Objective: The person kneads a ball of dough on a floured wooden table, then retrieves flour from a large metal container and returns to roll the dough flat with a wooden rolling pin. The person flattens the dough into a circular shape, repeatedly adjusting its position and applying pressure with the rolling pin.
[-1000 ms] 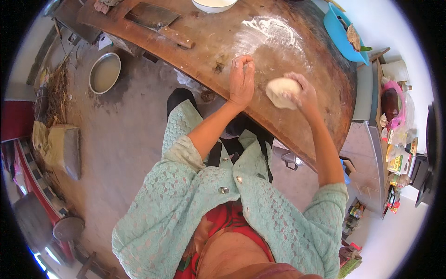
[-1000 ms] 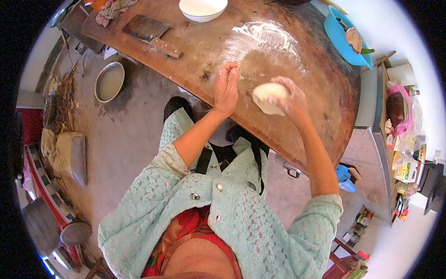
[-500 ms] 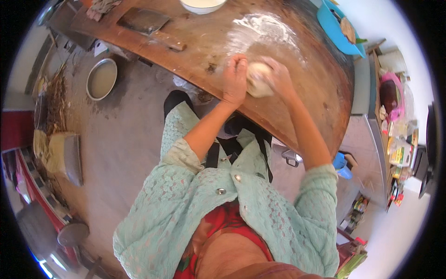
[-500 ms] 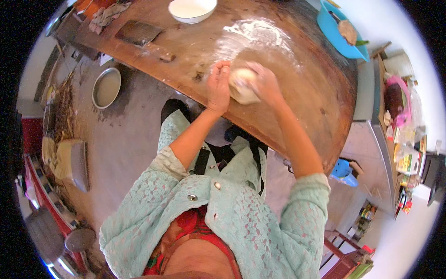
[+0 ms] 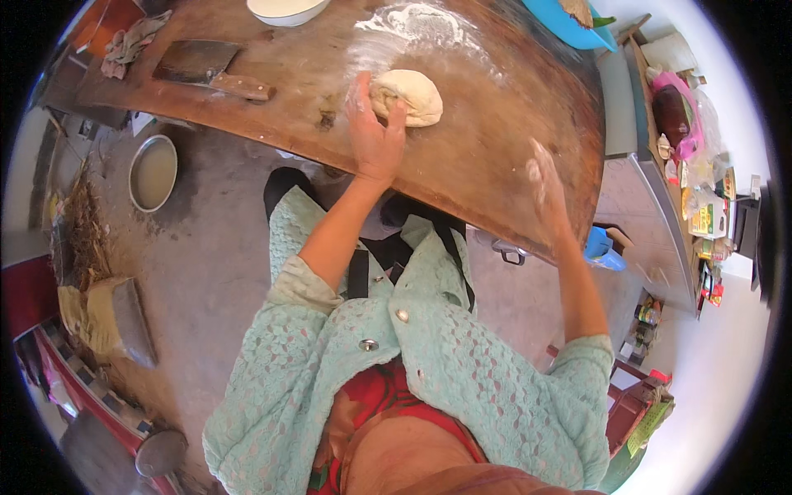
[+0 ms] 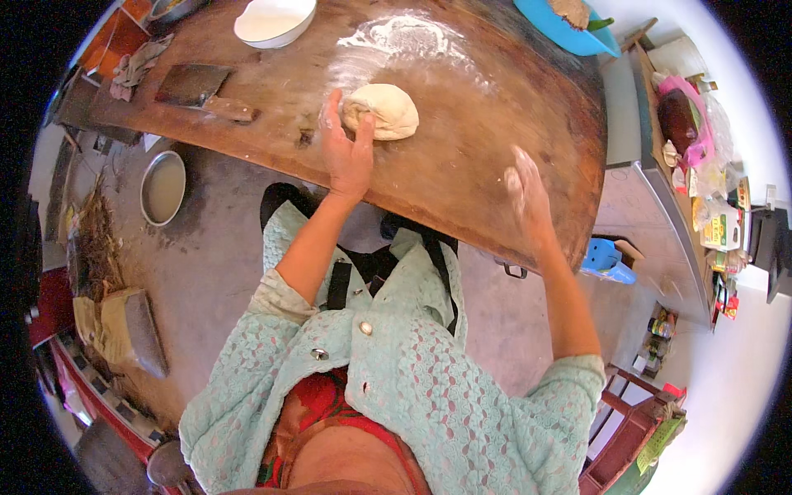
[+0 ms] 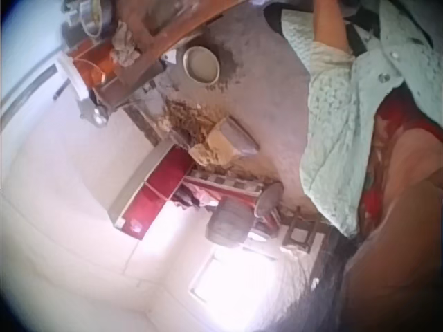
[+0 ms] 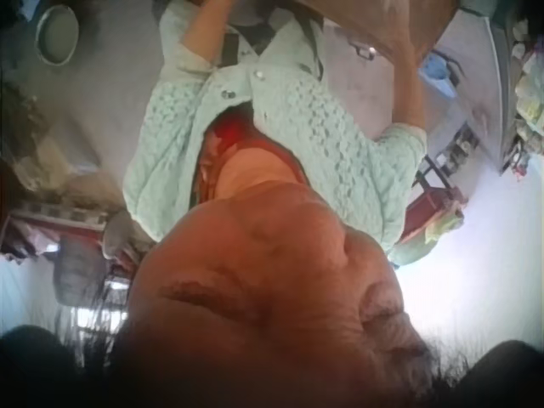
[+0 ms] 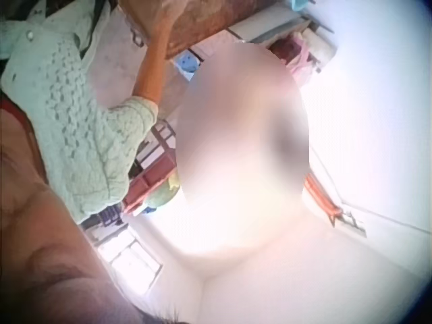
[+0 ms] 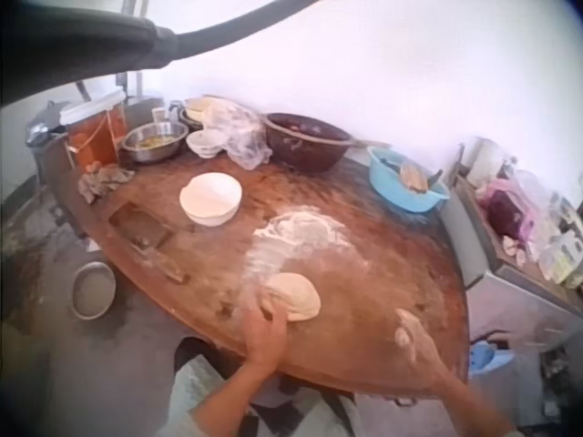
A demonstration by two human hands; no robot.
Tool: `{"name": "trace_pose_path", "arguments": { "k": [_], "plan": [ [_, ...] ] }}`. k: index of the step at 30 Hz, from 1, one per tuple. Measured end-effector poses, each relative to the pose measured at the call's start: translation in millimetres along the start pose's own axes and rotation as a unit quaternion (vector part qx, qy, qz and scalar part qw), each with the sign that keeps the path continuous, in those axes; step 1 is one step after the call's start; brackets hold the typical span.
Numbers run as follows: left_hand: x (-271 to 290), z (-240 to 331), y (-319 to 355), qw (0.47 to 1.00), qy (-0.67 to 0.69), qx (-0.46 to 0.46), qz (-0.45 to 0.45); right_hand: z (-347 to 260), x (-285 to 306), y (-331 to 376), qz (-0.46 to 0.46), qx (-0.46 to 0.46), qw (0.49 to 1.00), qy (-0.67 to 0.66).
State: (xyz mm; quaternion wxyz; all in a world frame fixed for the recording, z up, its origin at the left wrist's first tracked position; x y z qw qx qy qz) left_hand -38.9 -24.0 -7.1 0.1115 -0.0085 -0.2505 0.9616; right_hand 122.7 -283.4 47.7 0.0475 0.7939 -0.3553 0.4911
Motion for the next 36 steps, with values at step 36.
{"name": "trace_pose_path", "arguments": {
  "k": [36],
  "plan": [
    [36.2, 1.3, -6.6, 0.864, -0.417, -0.127, -0.251, -68.0, -105.1, -50.0, -0.115, 0.16, 0.957, 0.212]
  ]
}}
Point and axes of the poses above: each hand's wrist, its own y-axis away from the middle knuckle, its own x-axis out of the back of the hand, z = x × y, the point moved 2 cm from there along -y, towards the middle knuckle, and after that the axes turned 5 degrees about z, right-handed, at the moved point
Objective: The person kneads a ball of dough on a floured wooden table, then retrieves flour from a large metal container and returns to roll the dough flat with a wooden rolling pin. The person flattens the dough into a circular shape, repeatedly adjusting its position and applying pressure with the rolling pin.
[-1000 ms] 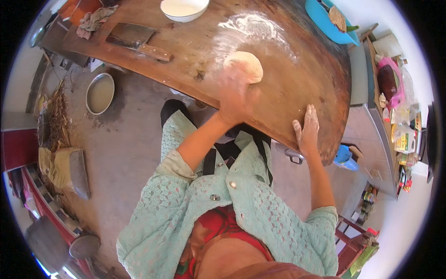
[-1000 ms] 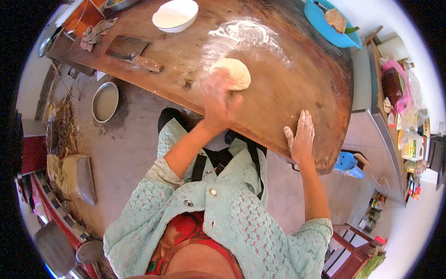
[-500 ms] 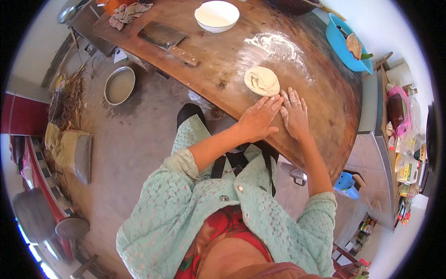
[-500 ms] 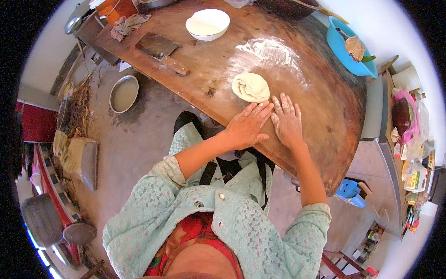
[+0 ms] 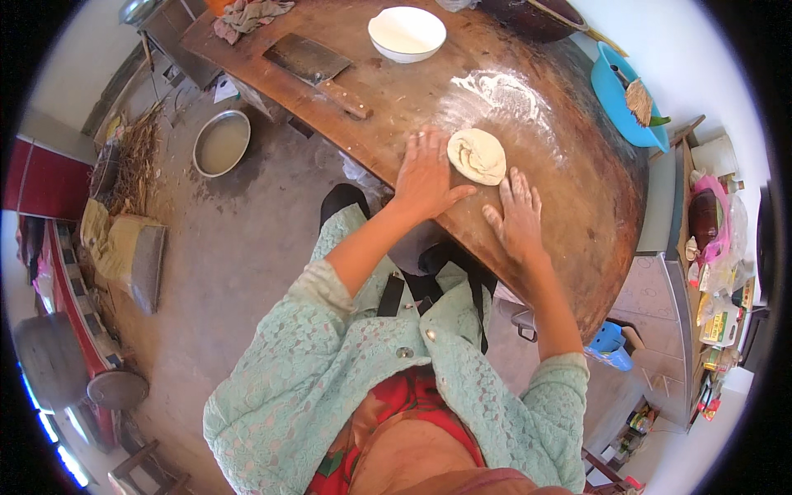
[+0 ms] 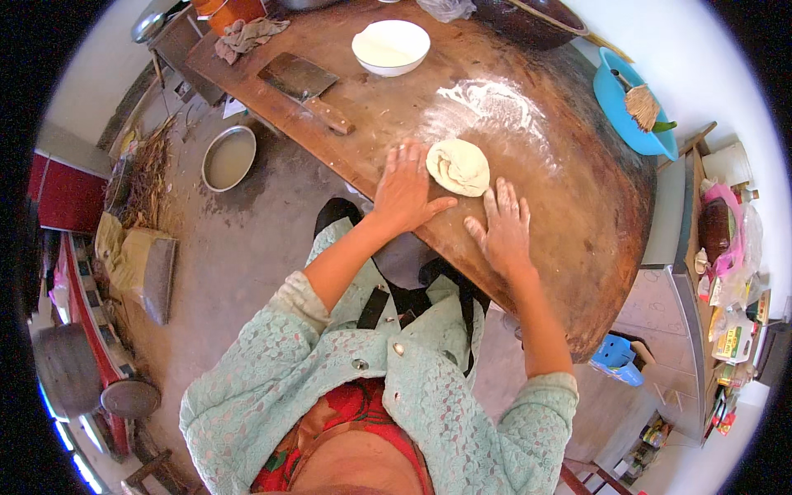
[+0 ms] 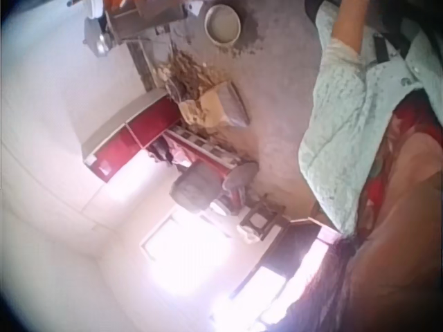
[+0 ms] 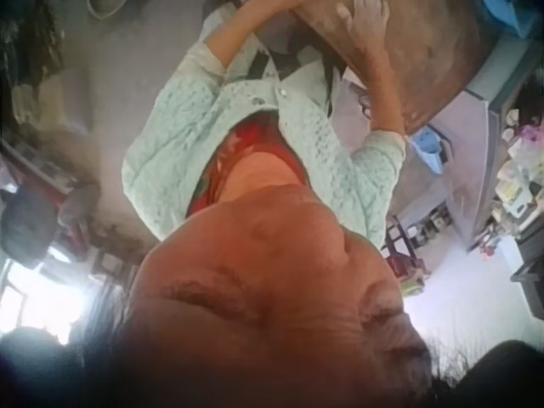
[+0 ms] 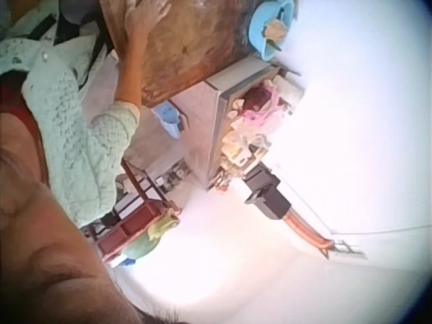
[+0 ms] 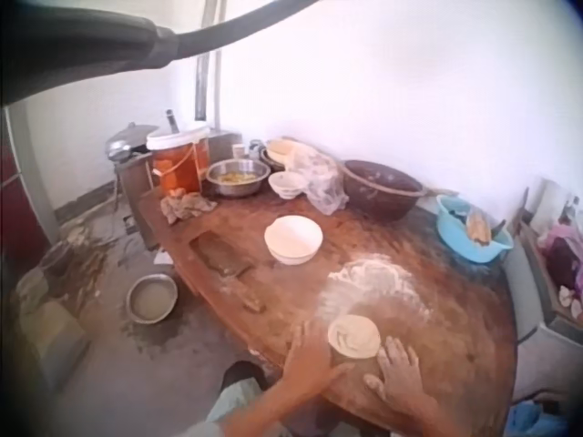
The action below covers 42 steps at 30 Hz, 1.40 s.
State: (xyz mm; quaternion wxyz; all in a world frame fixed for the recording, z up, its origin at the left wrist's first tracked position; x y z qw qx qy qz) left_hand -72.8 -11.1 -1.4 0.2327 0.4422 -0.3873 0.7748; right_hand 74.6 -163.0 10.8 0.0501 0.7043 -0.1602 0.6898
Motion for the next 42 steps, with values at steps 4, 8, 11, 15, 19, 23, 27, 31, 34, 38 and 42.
{"name": "trace_pose_path", "arguments": {
  "k": [4, 8, 11, 15, 19, 23, 27, 31, 34, 38, 42],
  "plan": [
    [-3.7, -15.8, -12.8, 0.965, 0.257, 0.039, 0.021, 27.2, 9.1, -20.5, -0.001, 0.016, 0.994, -0.105],
    [7.2, -15.6, -2.6, 0.975, 0.182, 0.104, 0.071, 31.7, 59.3, -58.8, 0.034, -0.111, 0.946, -0.304],
    [0.2, -5.1, -9.8, 0.974, 0.18, 0.11, 0.08, 14.2, 66.7, -102.9, 0.136, -0.032, 0.955, -0.262],
    [-4.2, -1.1, -12.8, 0.964, 0.223, 0.107, 0.094, -13.6, 13.8, -121.6, 0.151, 0.097, 0.971, -0.155],
    [-1.0, -4.9, -3.3, 0.962, 0.218, 0.101, 0.126, -53.7, 14.2, -122.9, 0.117, 0.069, 0.99, -0.042],
    [3.8, -2.2, -0.4, 0.961, 0.212, 0.115, 0.133, -49.9, 2.8, -139.3, 0.067, 0.025, 0.997, -0.03],
    [-1.6, 0.9, -17.1, 0.968, 0.165, 0.144, 0.118, -35.6, -4.0, -164.6, 0.046, -0.084, 0.995, -0.041],
    [-12.9, -0.4, -34.6, 0.964, 0.167, 0.175, 0.108, -30.7, 4.6, -187.8, 0.021, -0.206, 0.974, -0.087],
    [-18.8, -3.6, -47.7, 0.957, 0.177, 0.192, 0.126, -10.0, -17.3, -184.1, 0.08, -0.245, 0.946, -0.198],
    [-11.5, 3.4, -47.3, 0.94, 0.256, 0.195, 0.111, 16.0, -14.2, -156.3, 0.067, -0.246, 0.813, -0.524],
    [-1.3, 22.6, -25.0, 0.831, 0.508, 0.152, 0.169, 23.5, 32.3, -126.4, -0.016, -0.205, 0.867, -0.453]
  ]
}}
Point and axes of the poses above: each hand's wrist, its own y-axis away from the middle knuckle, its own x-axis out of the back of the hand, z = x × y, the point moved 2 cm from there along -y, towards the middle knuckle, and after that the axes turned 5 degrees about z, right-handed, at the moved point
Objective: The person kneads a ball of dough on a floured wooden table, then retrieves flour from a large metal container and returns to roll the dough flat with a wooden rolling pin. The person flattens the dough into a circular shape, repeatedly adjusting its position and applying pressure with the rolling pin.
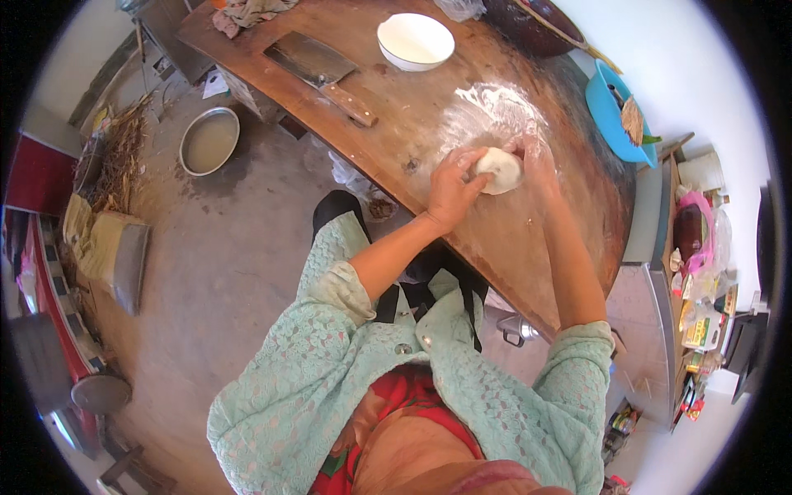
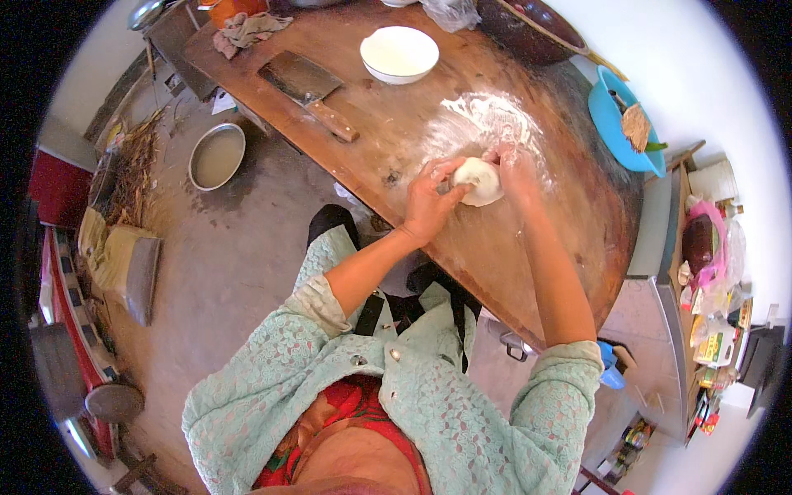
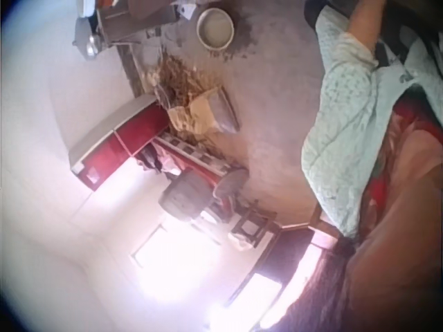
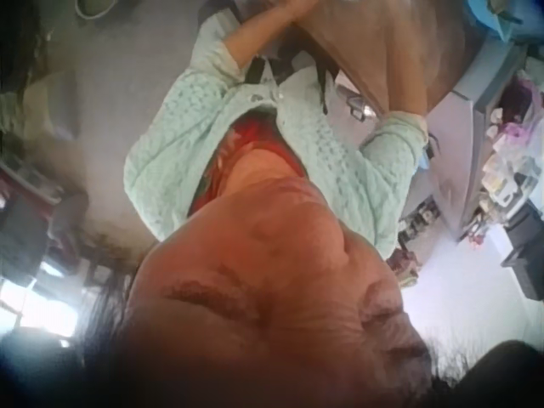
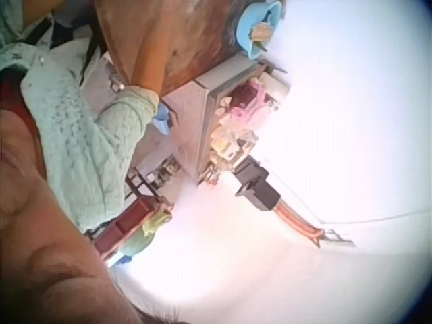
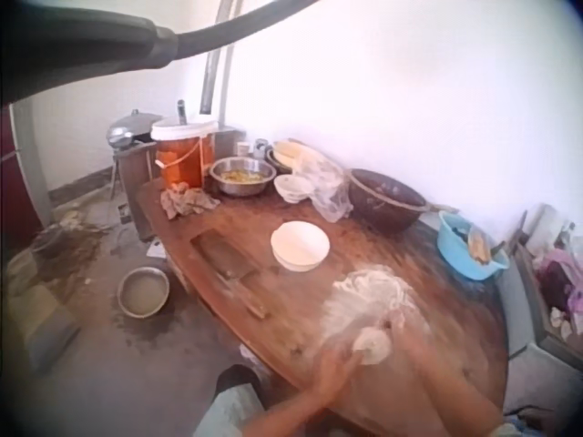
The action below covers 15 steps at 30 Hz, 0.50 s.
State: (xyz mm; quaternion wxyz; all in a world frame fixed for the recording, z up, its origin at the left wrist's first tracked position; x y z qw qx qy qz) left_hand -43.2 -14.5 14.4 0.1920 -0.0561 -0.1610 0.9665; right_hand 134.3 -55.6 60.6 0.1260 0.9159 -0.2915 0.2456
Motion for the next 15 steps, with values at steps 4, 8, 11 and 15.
{"name": "trace_pose_path", "arguments": {
  "k": [4, 8, 11, 15],
  "plan": [
    [-7.7, 5.0, 17.1, 0.997, 0.016, -0.071, -0.02, -12.9, -23.7, 53.6, 0.141, 0.128, 0.962, 0.194],
    [-14.2, -2.3, 22.7, 0.993, -0.042, -0.107, -0.031, 6.9, -31.9, 69.6, 0.181, 0.239, 0.911, 0.285],
    [-14.1, -2.4, 18.8, 0.999, -0.022, -0.033, -0.017, 10.0, -34.3, 55.7, 0.159, 0.255, 0.902, 0.312],
    [-20.1, -11.6, 5.9, 0.998, -0.065, 0.019, 0.001, 26.9, -28.1, 6.1, 0.125, 0.205, 0.911, 0.336]
  ]
}}
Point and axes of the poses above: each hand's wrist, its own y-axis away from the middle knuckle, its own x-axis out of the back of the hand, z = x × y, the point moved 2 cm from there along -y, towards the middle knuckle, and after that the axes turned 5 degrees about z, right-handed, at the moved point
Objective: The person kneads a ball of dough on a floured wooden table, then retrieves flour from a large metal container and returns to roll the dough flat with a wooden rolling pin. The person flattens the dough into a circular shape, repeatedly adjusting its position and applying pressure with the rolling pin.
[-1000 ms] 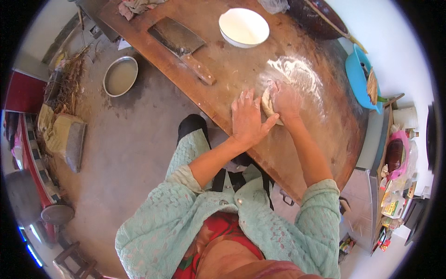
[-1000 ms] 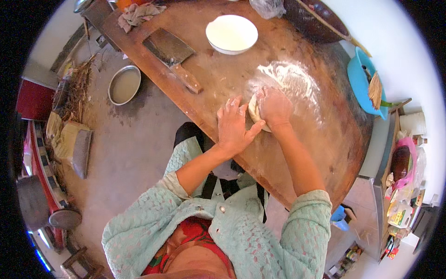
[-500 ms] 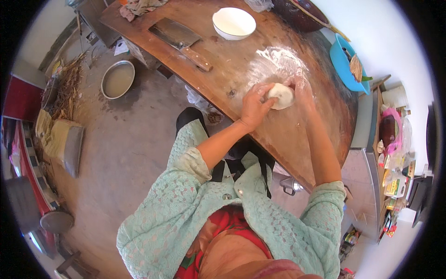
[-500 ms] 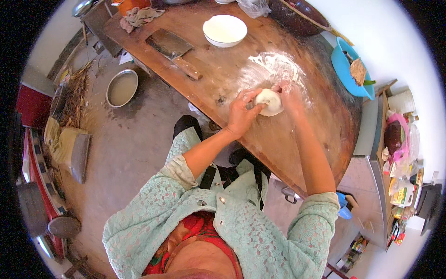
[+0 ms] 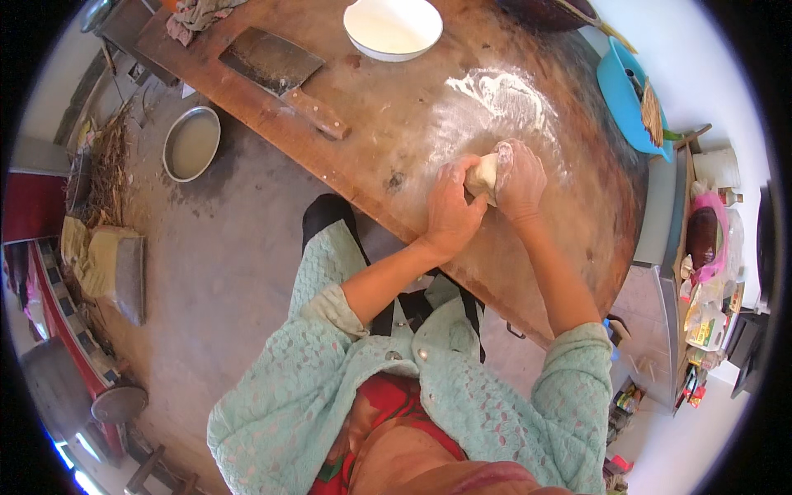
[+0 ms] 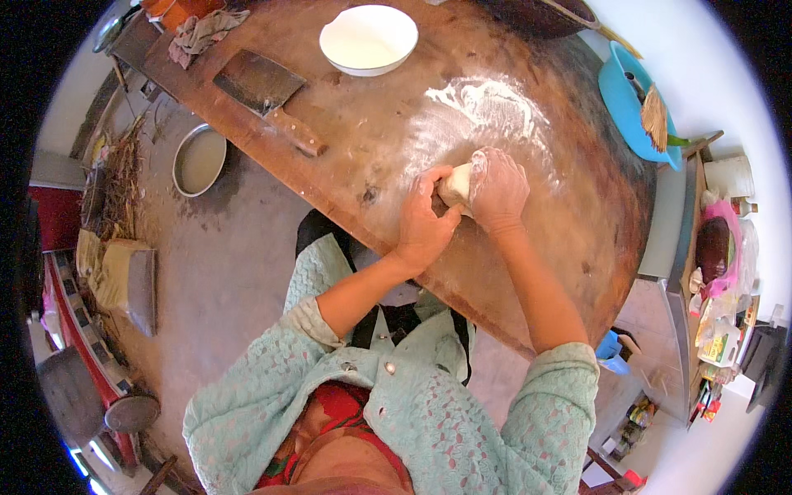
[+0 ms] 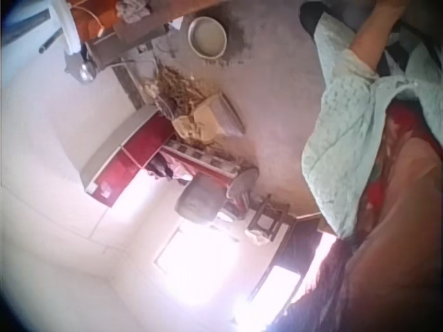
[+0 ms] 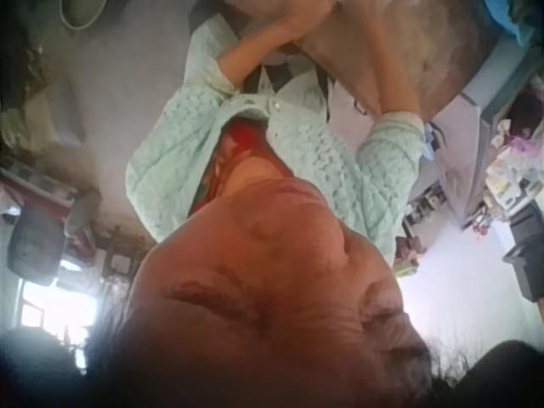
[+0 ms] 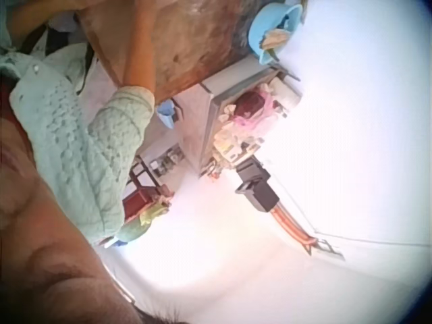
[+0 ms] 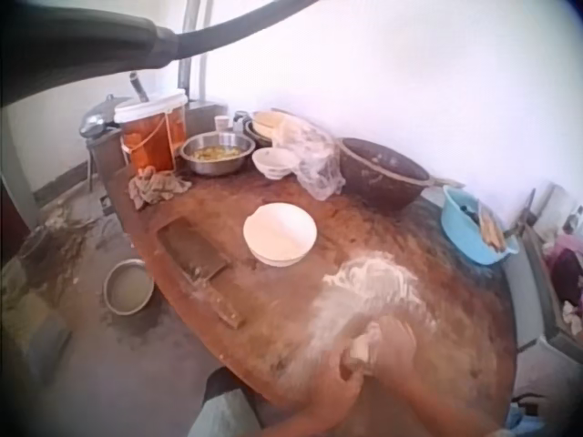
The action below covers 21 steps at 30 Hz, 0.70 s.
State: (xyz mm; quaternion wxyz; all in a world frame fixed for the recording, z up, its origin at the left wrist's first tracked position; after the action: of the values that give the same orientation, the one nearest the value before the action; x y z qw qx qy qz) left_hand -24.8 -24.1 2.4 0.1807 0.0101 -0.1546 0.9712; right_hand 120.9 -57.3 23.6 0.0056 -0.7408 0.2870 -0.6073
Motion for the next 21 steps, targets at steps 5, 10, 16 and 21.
{"name": "trace_pose_path", "arguments": {
  "k": [5, 10, 16, 21],
  "plan": [
    [-1.7, 3.8, 0.4, 0.999, 0.005, 0.051, 0.011, 7.5, -5.2, -35.6, -0.007, -0.048, 0.996, 0.074],
    [-10.6, -7.1, -19.0, 0.989, -0.06, 0.125, -0.049, 14.7, -3.8, -56.2, -0.07, -0.238, 0.967, 0.059],
    [-12.6, 4.7, -24.7, 0.992, -0.105, 0.055, -0.047, 30.1, -27.2, 11.6, 0.204, -0.291, 0.919, -0.168],
    [-19.2, 22.4, -3.4, 0.992, -0.026, -0.084, -0.09, 24.9, 40.4, 53.8, 0.118, -0.282, 0.862, -0.405]
  ]
}}
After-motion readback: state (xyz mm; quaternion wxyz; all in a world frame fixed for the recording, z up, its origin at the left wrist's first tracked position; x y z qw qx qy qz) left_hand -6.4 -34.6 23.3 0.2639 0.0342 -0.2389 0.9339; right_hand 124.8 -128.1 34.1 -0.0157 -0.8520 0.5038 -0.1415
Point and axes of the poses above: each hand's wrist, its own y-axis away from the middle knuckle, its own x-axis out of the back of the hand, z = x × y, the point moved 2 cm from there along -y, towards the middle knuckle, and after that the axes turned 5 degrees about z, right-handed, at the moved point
